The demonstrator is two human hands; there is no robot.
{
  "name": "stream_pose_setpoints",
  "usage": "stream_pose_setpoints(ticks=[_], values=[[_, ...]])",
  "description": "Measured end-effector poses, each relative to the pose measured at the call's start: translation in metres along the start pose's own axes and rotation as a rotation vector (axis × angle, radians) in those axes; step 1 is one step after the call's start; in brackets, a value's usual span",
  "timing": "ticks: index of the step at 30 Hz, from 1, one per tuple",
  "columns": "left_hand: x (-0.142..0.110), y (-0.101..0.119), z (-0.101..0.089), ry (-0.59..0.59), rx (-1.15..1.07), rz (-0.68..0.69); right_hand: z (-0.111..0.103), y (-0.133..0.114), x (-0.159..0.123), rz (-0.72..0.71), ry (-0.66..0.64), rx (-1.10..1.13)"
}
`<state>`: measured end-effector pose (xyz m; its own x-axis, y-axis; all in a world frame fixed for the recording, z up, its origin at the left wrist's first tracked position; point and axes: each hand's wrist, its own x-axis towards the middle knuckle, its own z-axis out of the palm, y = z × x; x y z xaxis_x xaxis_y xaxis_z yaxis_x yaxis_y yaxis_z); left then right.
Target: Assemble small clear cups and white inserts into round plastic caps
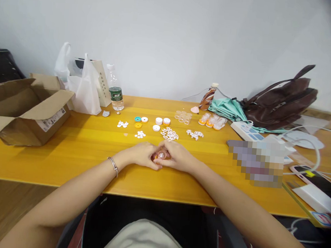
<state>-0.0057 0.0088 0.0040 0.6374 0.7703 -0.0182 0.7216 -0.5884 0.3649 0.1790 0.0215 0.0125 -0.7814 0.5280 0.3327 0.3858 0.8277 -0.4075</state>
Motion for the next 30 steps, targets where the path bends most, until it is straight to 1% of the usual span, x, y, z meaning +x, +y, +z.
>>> stream_pose_setpoints(ticks=[3, 5, 7, 8, 10, 12, 14, 15, 17, 18, 19, 20, 22, 25, 28, 30], values=[[-0.001, 0.0, 0.0, -0.011, -0.002, 0.0, 0.001, 0.001, -0.001, -0.047, -0.011, 0.001], [-0.001, 0.001, 0.0, -0.005, -0.008, 0.009, 0.0, 0.001, -0.003, -0.099, 0.012, 0.005], [-0.002, 0.002, 0.0, 0.006, -0.019, 0.022, -0.001, 0.002, -0.004, -0.126, 0.07, 0.033], [-0.002, 0.003, -0.001, 0.01, -0.019, 0.023, -0.003, 0.004, -0.004, -0.13, 0.123, 0.058], [-0.003, 0.004, -0.002, 0.012, -0.011, 0.022, -0.009, 0.012, -0.003, -0.102, 0.291, 0.116], [-0.003, 0.005, -0.003, 0.012, 0.002, 0.018, -0.019, 0.029, 0.0, -0.015, 0.516, 0.151], [-0.003, 0.005, -0.003, 0.016, 0.01, 0.021, -0.031, 0.055, 0.0, 0.13, 0.728, 0.14], [-0.003, 0.004, -0.003, 0.019, 0.012, 0.02, -0.038, 0.069, -0.001, 0.211, 0.813, 0.121], [-0.003, 0.003, -0.002, 0.024, 0.012, 0.021, -0.05, 0.1, -0.005, 0.371, 0.921, 0.088], [-0.003, 0.002, -0.001, 0.026, 0.011, 0.023, -0.054, 0.114, -0.008, 0.457, 0.938, 0.081], [-0.003, 0.001, 0.0, 0.028, 0.009, 0.024, -0.058, 0.126, -0.01, 0.545, 0.919, 0.065], [-0.003, 0.001, 0.0, 0.031, 0.009, 0.026, -0.06, 0.136, -0.012, 0.62, 0.87, 0.04], [-0.003, 0.0, 0.001, 0.041, 0.017, 0.026, -0.06, 0.148, -0.012, 0.69, 0.769, 0.004], [-0.003, 0.0, 0.0, 0.045, 0.027, 0.027, -0.057, 0.153, 0.0, 0.665, 0.668, -0.021], [-0.003, 0.001, -0.001, 0.04, 0.026, 0.03, -0.052, 0.153, 0.021, 0.615, 0.566, -0.054], [-0.003, 0.002, -0.002, 0.036, 0.025, 0.025, -0.047, 0.153, 0.036, 0.594, 0.519, -0.103]])
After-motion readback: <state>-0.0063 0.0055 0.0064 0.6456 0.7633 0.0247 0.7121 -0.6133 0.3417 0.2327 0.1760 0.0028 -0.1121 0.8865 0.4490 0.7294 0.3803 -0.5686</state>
